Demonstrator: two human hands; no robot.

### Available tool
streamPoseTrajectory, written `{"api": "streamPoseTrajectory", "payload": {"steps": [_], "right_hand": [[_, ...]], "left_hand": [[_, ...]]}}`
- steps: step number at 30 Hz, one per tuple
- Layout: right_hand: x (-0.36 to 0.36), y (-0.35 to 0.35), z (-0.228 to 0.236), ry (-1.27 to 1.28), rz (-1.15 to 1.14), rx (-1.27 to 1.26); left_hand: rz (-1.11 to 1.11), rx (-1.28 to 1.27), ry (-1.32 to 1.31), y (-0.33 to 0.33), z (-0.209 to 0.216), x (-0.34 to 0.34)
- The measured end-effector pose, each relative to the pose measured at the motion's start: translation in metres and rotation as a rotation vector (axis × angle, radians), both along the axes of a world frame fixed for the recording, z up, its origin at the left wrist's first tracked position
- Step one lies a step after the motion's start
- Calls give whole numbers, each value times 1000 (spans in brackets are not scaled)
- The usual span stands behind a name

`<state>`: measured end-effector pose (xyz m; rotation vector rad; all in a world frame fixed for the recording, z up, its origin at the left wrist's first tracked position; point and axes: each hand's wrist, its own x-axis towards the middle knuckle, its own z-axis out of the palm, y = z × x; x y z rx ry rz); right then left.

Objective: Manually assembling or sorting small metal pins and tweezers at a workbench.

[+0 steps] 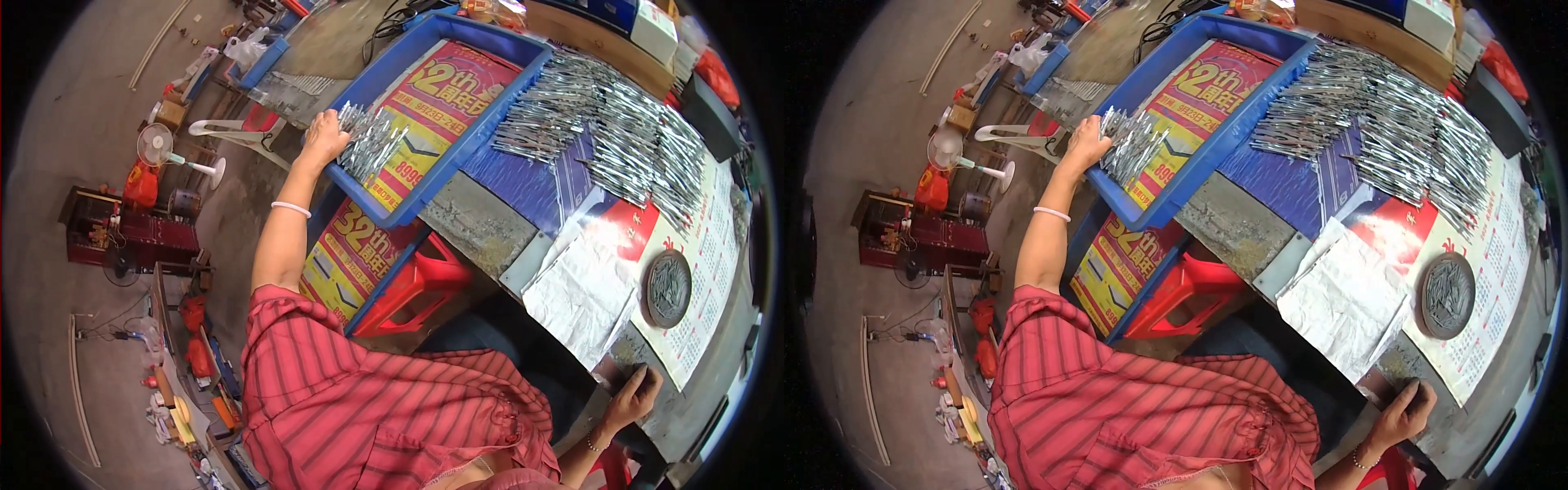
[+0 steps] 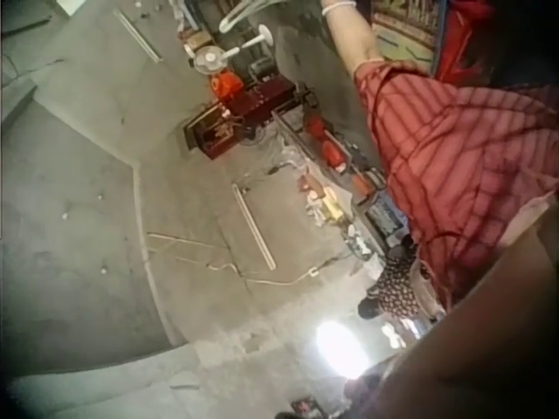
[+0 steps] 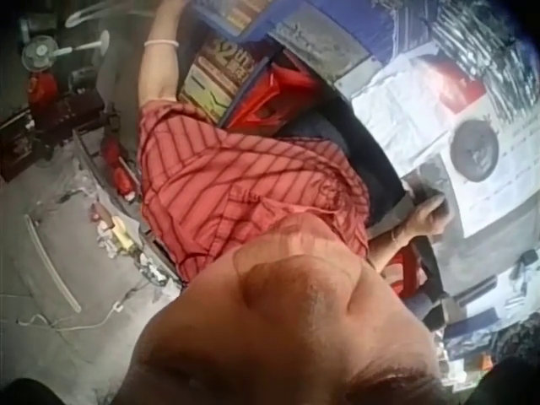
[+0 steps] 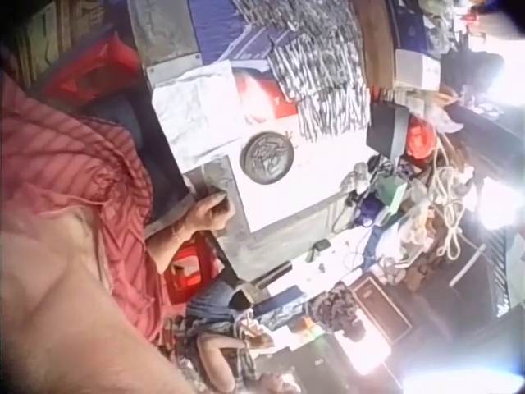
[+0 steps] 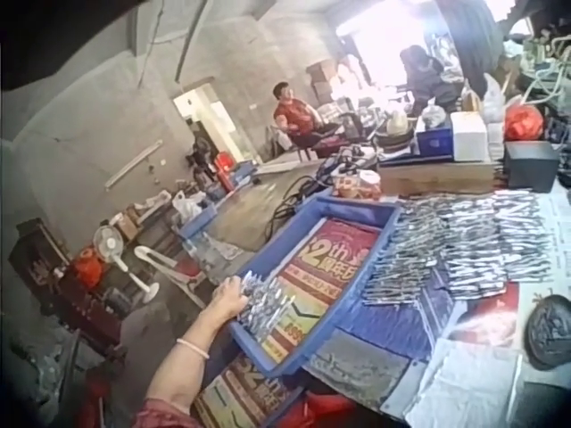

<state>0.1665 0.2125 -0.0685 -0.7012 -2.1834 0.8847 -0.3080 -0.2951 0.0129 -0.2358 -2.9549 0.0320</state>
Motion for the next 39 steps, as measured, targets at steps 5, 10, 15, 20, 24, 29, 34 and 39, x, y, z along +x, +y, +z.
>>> {"api": "streamPoseTrajectory", "payload": {"steps": [5, 10, 15, 20, 24, 29, 34, 39], "right_hand": [[2, 0, -2, 1, 1, -75], [-3, -2, -2, 21, 26, -9], [-2, -3, 0, 2, 15, -13], [-3, -3, -1, -14, 22, 3], [-4, -3, -1, -9, 36, -10], [-1, -2, 3, -47, -7, -3], [-9, -9, 11, -35, -29, -8], [-13, -12, 10, 24, 34, -22]], "left_hand": [[-45, -21, -51, 1, 3, 0], [-57, -8, -56, 4, 4, 2], [-67, 10, -36, 1, 3, 0], [-104, 60, 40, 2, 11, 8], [-156, 109, 122, 14, 42, 23], [-458, 257, 148, 95, 104, 78], [-820, 199, 8, 181, 87, 143], [-1066, 42, -14, 220, 1, 149]]}}
